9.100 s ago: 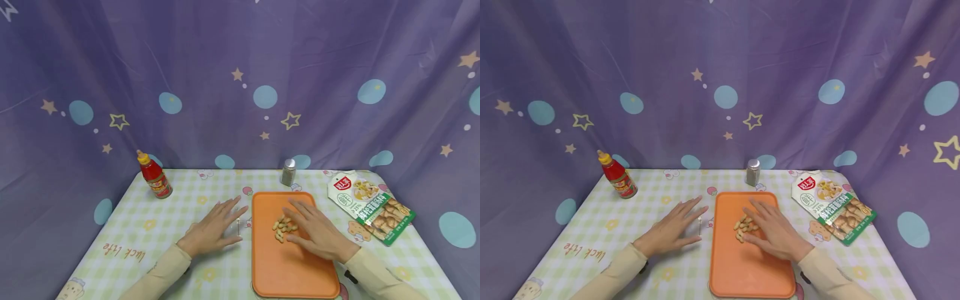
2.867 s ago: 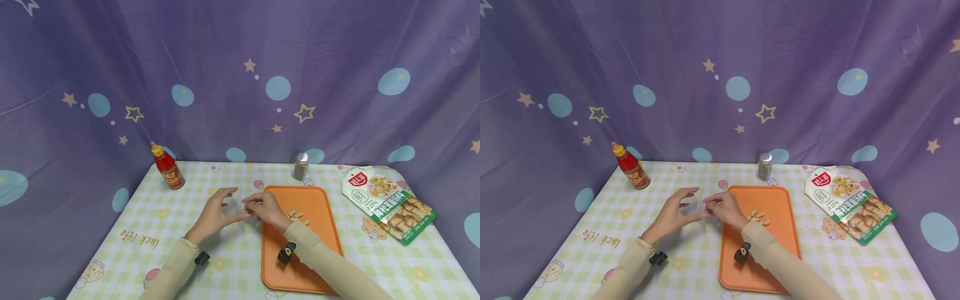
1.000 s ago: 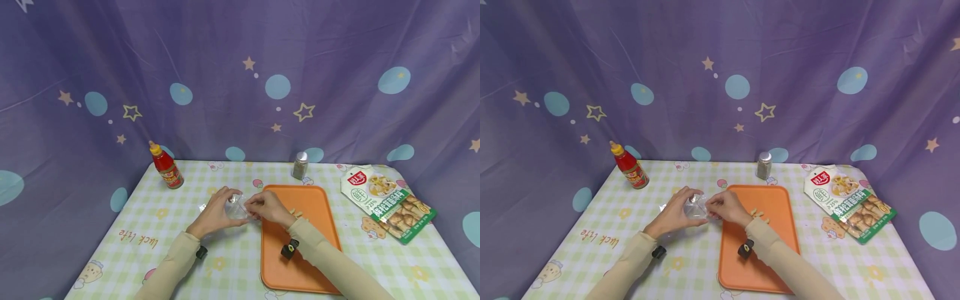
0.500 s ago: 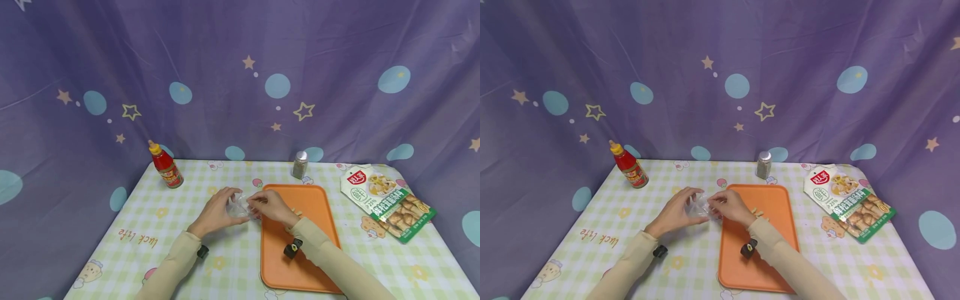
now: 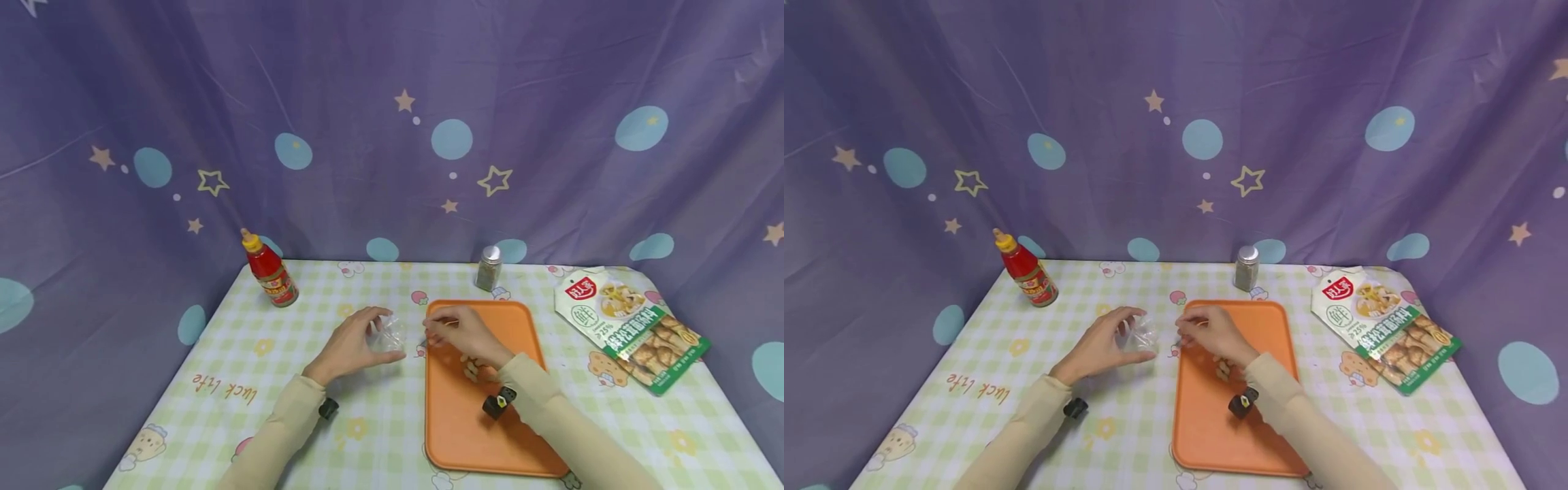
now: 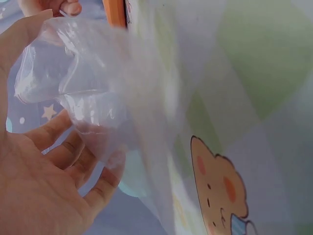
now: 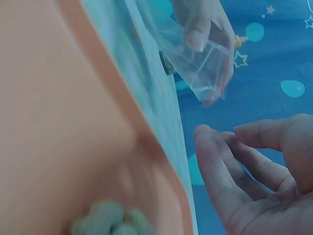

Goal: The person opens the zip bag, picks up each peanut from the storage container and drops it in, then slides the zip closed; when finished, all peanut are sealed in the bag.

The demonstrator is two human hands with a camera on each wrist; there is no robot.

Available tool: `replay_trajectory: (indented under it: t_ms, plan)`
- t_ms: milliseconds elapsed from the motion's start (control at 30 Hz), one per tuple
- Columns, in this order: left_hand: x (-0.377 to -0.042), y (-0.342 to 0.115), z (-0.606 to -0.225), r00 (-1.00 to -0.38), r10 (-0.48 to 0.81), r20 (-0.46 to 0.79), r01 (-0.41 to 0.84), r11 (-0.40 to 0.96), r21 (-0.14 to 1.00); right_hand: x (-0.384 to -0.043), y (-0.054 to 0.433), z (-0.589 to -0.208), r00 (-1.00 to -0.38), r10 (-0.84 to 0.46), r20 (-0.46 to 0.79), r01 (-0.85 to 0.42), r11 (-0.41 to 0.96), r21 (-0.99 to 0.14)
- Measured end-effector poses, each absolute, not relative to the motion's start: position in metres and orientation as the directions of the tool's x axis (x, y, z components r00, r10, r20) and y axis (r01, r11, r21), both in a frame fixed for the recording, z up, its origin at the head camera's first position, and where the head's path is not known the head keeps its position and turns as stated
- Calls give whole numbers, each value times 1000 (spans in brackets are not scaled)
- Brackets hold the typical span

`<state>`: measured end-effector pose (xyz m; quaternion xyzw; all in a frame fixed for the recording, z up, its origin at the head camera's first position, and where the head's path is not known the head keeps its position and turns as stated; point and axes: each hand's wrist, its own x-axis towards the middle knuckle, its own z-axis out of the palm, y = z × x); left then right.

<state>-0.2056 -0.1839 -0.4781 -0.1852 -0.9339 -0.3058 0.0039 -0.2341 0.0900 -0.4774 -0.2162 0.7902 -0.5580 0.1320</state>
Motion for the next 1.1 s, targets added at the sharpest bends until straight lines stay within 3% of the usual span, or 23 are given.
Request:
replay_trajectory:
  t_ms: [433,733,967,1100]
  plan:
    - [-205,-181,-480,-924,357,138,371,748,550,-227,133,-481,-908,-418,-38,-126,359,-925]
    - [-203,-178,-479,-923,354,150,377,756,534,-222,163,-485,-923,-385,-12,-148,384,-912]
    - [-205,-177,-482,-918,363,161,391,757,523,-219,190,-487,-933,-358,33,-235,539,-809]
    - [-206,-177,-483,-917,365,159,391,754,527,-216,199,-486,-930,-366,25,-237,546,-804]
